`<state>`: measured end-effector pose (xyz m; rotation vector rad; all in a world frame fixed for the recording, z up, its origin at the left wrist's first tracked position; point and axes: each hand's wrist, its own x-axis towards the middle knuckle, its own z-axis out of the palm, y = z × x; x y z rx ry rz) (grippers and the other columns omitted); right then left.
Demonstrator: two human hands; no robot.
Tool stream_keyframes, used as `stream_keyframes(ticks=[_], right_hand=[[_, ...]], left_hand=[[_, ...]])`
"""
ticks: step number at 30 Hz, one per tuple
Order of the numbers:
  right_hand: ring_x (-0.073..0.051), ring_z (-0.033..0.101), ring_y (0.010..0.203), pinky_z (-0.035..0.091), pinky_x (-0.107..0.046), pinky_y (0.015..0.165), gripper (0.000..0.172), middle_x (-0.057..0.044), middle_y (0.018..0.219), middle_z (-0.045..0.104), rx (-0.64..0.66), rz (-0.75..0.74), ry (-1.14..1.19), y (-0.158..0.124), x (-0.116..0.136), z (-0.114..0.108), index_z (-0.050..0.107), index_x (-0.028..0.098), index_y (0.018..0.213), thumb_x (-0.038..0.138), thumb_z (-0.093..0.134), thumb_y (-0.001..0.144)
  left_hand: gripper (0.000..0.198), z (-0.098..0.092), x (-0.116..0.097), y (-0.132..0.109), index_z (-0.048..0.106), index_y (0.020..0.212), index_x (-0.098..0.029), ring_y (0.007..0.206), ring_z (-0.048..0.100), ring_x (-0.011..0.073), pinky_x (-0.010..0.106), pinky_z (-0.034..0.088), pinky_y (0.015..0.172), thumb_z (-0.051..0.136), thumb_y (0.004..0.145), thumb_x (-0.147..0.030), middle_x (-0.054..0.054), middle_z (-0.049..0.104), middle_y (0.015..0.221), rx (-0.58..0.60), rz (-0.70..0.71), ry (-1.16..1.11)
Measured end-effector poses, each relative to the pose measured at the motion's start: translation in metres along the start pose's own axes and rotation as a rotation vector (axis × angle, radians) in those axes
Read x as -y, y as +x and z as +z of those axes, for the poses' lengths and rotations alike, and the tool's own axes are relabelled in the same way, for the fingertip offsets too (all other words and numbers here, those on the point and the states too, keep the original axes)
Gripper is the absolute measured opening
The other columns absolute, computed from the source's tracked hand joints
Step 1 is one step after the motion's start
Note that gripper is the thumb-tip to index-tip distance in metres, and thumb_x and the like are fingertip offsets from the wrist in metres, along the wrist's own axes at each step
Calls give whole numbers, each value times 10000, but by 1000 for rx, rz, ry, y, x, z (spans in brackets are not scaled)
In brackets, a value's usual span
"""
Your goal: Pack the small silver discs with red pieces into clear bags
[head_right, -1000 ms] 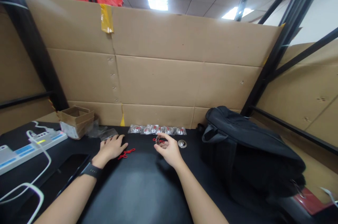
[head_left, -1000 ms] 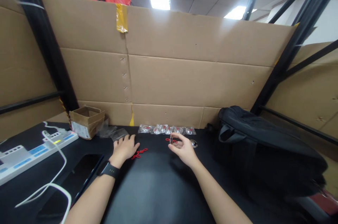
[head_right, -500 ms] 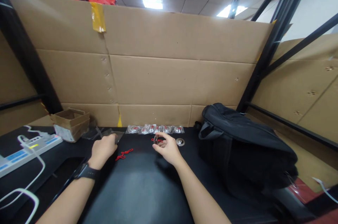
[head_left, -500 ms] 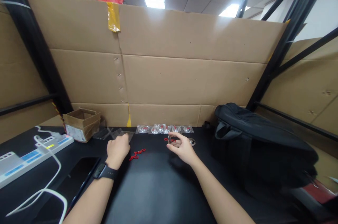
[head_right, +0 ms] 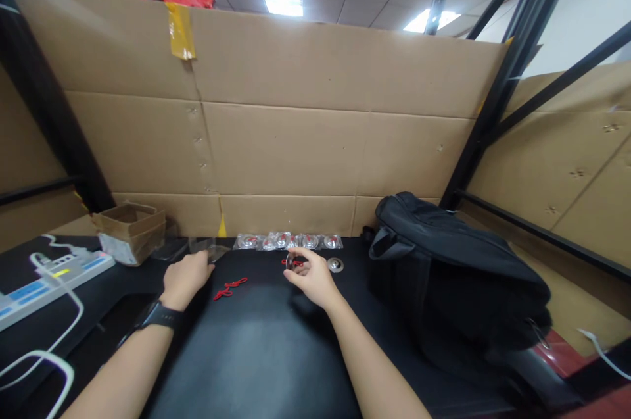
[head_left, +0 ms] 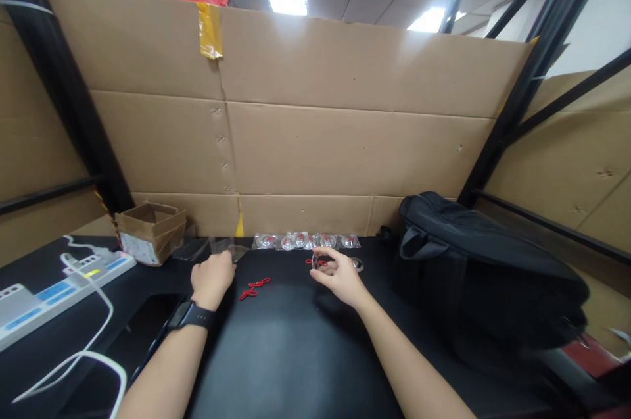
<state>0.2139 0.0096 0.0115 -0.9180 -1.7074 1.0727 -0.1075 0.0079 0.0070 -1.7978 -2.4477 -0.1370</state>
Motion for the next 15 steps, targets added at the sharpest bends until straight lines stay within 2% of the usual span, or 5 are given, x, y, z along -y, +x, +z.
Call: stream_keyframes(ticks=[4, 7, 11, 13, 15], right_hand=[[-134, 665, 691, 556, -274, 677, 519, -63, 989, 706, -9, 3, -9, 0, 1, -1, 615, 199, 1224, 316, 768, 742], [-134, 667, 702, 554, -270, 672, 510, -69, 1016, 703, -23, -7, -14, 0, 2, -2, 617, 203, 1219, 316, 764, 744], [-130, 661, 700, 543, -252, 645, 504, -66, 1015, 699, -28, -32, -17, 1, 2, -5, 616, 207, 1227, 314, 749, 753], [-125, 648, 676, 533, -242, 624, 500, -56, 962, 702, -40, -42, -41, 1, 2, -7, 618, 204, 1228, 309, 743, 755], [-114, 626, 641, 516, -231, 594, 497, -48, 938, 702, -57, -56, -83, 2, 3, -10, 620, 208, 1230, 306, 738, 757]], left_hand=[[321, -8, 2, -2, 709, 1017, -165, 899, 722, 358, 429, 484, 770, 426, 914, -275, 188, 748, 949, -83, -62, -43], [335, -18, 7, -3, 707, 1040, -198, 903, 720, 350, 438, 485, 792, 409, 924, -296, 156, 759, 937, -250, -66, -147], [293, -29, 1, -3, 646, 1106, -224, 955, 715, 279, 366, 502, 855, 492, 908, -376, 90, 761, 1005, -472, 64, -540], [370, -29, -10, -5, 591, 1177, -219, 917, 721, 237, 322, 522, 840, 555, 886, -444, 63, 758, 967, -408, 193, -862], [487, -24, -26, -9, 538, 1238, -189, 806, 721, 213, 312, 544, 784, 594, 865, -497, 46, 744, 883, -201, 344, -1116]])
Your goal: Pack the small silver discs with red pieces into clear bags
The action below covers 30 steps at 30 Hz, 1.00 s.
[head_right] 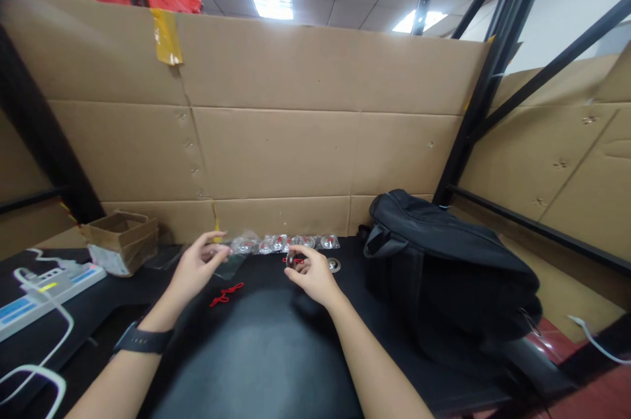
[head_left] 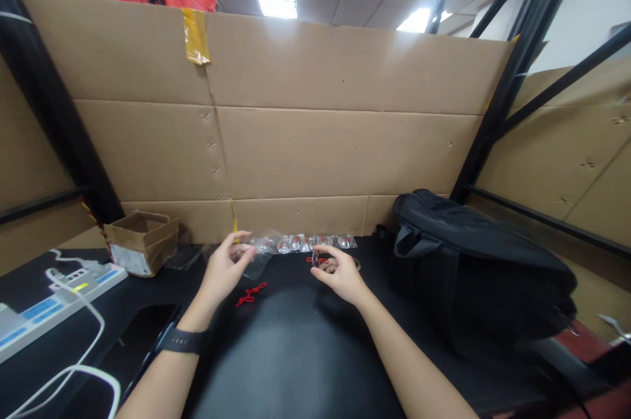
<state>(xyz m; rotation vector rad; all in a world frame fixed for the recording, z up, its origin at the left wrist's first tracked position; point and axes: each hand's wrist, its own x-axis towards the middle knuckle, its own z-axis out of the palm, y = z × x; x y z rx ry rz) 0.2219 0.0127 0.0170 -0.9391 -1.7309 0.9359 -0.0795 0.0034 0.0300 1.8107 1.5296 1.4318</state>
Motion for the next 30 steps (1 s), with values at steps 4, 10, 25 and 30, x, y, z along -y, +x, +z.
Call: stream_keyframes(ticks=[4, 10, 25, 30], right_hand=[[-106, 589, 588, 485, -221, 556, 503, -28, 877, 695, -27, -34, -128, 2, 0, -10, 612, 219, 1247, 288, 725, 761], [-134, 613, 665, 503, -259, 692, 517, -12, 879, 705, -15, -60, -447, 2, -3, -29, 635, 235, 1223, 218, 746, 719], [-156, 648, 697, 458, -221, 684, 309, -16, 807, 748, 319, 29, -658, -4, 15, -34, 781, 209, 943, 197, 784, 635], [-168, 640, 624, 462, -236, 634, 316, -11, 695, 730, 326, 37, -661, -4, 8, -34, 793, 196, 911, 223, 817, 597]], left_hand=[[425, 39, -7, -16, 540, 1251, -205, 715, 685, 184, 309, 531, 718, 588, 895, -432, 33, 723, 883, 375, 47, -29], [291, 72, -28, -35, 612, 1227, -272, 1124, 548, 251, 383, 414, 902, 517, 951, -267, 73, 627, 1227, 292, 405, 587], [386, 83, -36, -59, 562, 1347, -294, 1254, 550, 229, 385, 410, 1000, 444, 986, -223, 49, 594, 1390, 617, 579, 580], [415, 83, -34, -58, 545, 1365, -245, 1295, 540, 234, 385, 412, 1022, 492, 955, -205, 66, 597, 1401, 633, 574, 538]])
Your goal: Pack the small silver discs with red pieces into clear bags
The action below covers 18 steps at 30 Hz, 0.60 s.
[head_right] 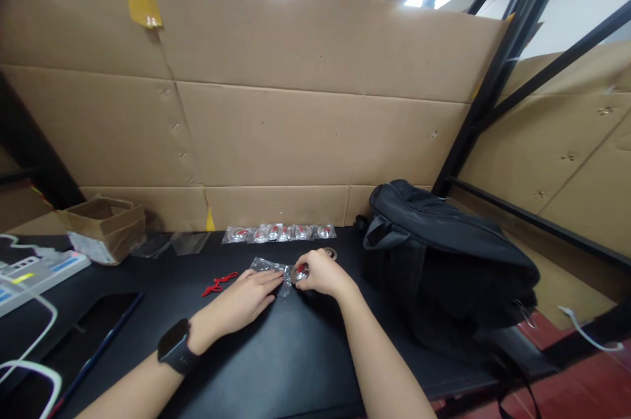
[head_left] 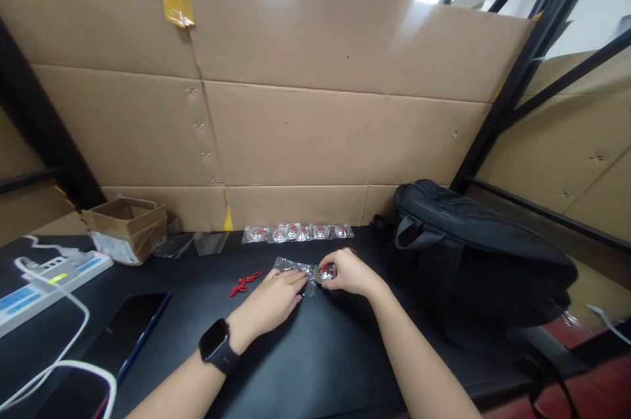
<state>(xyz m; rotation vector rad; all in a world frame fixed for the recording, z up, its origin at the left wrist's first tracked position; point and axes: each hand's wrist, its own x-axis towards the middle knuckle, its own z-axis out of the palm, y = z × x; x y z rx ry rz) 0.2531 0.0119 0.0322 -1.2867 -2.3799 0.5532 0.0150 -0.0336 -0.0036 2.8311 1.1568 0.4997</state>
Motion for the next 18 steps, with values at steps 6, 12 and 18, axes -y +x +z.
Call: stream_keyframes(ticks=[6, 12, 18], right_hand=[[-162, 620, 555, 460, -244, 596, 320, 11, 598, 688, -20, 42, 72, 6, -9, 16, 789, 205, 885, 262, 855, 576], [-170, 642, 607, 462, -242, 595, 260, -1, 665, 716, -55, 16, 136, 9, -9, 20, 782, 192, 838, 232, 838, 587], [-170, 667, 672, 465, -214, 576, 182, -10, 727, 736, 49, -47, 281, 5, -5, 17, 772, 162, 843, 179, 718, 671]], left_hand=[[423, -6, -1, -2, 537, 1378, -326, 1280, 551, 229, 377, 435, 982, 464, 977, -213, 40, 586, 1408, 6, 25, -17], [423, -5, 2, -3, 562, 1355, -325, 1299, 536, 225, 374, 429, 1019, 496, 958, -195, 32, 584, 1411, 4, 37, -61], [483, -2, 9, -3, 525, 1405, -299, 1294, 544, 243, 388, 444, 1047, 556, 929, -218, 40, 559, 1443, 11, 42, -109]])
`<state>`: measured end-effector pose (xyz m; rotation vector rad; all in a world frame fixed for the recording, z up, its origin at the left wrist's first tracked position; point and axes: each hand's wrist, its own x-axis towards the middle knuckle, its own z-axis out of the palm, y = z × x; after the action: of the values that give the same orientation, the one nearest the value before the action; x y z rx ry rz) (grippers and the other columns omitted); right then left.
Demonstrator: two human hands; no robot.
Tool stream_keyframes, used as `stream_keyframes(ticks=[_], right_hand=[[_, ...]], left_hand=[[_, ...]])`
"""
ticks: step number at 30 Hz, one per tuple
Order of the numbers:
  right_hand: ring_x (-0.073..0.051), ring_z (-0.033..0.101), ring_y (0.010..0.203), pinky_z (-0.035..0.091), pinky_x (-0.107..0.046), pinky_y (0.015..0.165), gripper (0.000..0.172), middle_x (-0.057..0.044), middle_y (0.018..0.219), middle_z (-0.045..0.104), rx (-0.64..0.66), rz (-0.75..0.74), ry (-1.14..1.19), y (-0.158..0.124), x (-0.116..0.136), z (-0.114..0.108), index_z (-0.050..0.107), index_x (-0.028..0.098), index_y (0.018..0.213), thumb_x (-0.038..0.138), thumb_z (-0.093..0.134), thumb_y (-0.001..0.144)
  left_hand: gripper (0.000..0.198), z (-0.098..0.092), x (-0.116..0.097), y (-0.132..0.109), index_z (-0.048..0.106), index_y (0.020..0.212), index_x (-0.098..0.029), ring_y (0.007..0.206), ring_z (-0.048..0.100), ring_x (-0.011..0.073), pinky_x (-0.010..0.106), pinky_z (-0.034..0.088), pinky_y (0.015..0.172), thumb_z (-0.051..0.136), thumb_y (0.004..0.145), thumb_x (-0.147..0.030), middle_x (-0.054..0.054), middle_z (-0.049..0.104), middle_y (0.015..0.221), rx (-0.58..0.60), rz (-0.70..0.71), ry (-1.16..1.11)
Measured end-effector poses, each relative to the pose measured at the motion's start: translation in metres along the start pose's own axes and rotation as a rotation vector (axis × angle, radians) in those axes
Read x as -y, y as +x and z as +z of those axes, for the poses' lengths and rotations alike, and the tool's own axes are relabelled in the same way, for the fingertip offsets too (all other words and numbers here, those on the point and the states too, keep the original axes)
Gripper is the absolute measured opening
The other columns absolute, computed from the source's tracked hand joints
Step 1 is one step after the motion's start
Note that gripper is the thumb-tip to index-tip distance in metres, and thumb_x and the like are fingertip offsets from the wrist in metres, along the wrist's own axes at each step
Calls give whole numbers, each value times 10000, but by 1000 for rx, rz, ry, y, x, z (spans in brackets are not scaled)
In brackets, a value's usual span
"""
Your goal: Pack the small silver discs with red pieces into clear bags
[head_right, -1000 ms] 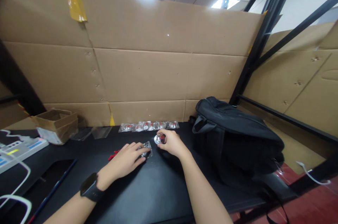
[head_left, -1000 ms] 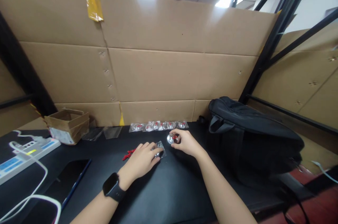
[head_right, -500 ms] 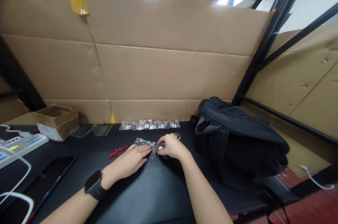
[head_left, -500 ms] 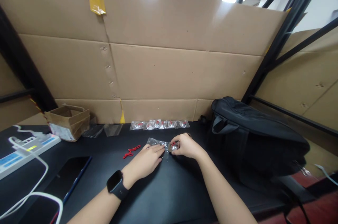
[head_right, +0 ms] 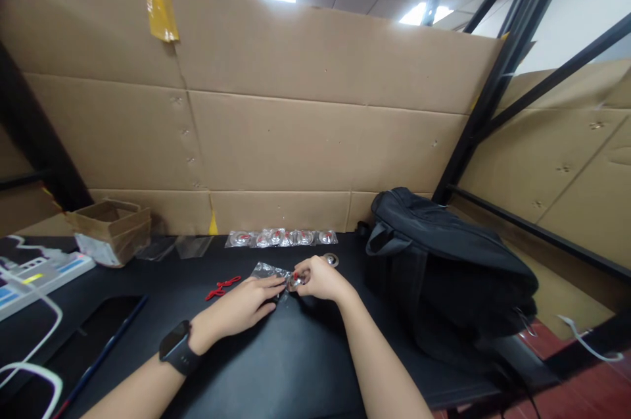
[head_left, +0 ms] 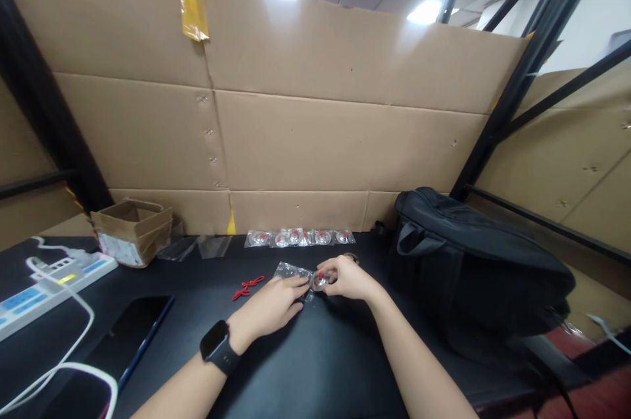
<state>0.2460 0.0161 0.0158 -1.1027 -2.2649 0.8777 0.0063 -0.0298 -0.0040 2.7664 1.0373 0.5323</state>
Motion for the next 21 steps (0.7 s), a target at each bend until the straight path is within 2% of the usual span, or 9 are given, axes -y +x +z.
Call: stream_keyframes(ticks=[7, 11, 17, 21], right_hand=[[-159, 656, 590, 449, -206, 537, 382, -9, 648, 714, -26, 89, 36, 3, -10, 1, 752, 161, 1008, 235, 812, 638], [-160, 665, 593, 454, -205, 537, 328, -13, 646, 720, -54, 87, 10, 5, -15, 6, 756, 163, 961, 224, 807, 644], [-180, 716, 697, 514, -215, 608, 226, -35, 751, 756, -48, 57, 35, 4, -16, 6, 758, 156, 863, 129, 728, 641], [-167, 707, 661, 513, -216, 610, 276, -19, 715, 745, -22, 53, 63, 5, -9, 10, 751, 167, 946, 166, 753, 670]], left_hand=[[513, -2, 2, -2, 516, 1422, -330, 1270, 565, 252, 396, 452, 1062, 580, 922, -234, 42, 563, 1436, -11, -7, -49], [458, -2, 4, -4, 575, 1357, -399, 1272, 564, 255, 415, 453, 1065, 540, 938, -218, 7, 523, 1469, 10, -25, -45], [413, 4, 8, -5, 628, 1304, -395, 1308, 529, 266, 427, 438, 1083, 540, 938, -226, 10, 496, 1492, 12, -27, -51], [416, 3, 8, -5, 618, 1314, -401, 1320, 515, 274, 448, 436, 1081, 530, 944, -232, 14, 479, 1505, 32, -46, -39]])
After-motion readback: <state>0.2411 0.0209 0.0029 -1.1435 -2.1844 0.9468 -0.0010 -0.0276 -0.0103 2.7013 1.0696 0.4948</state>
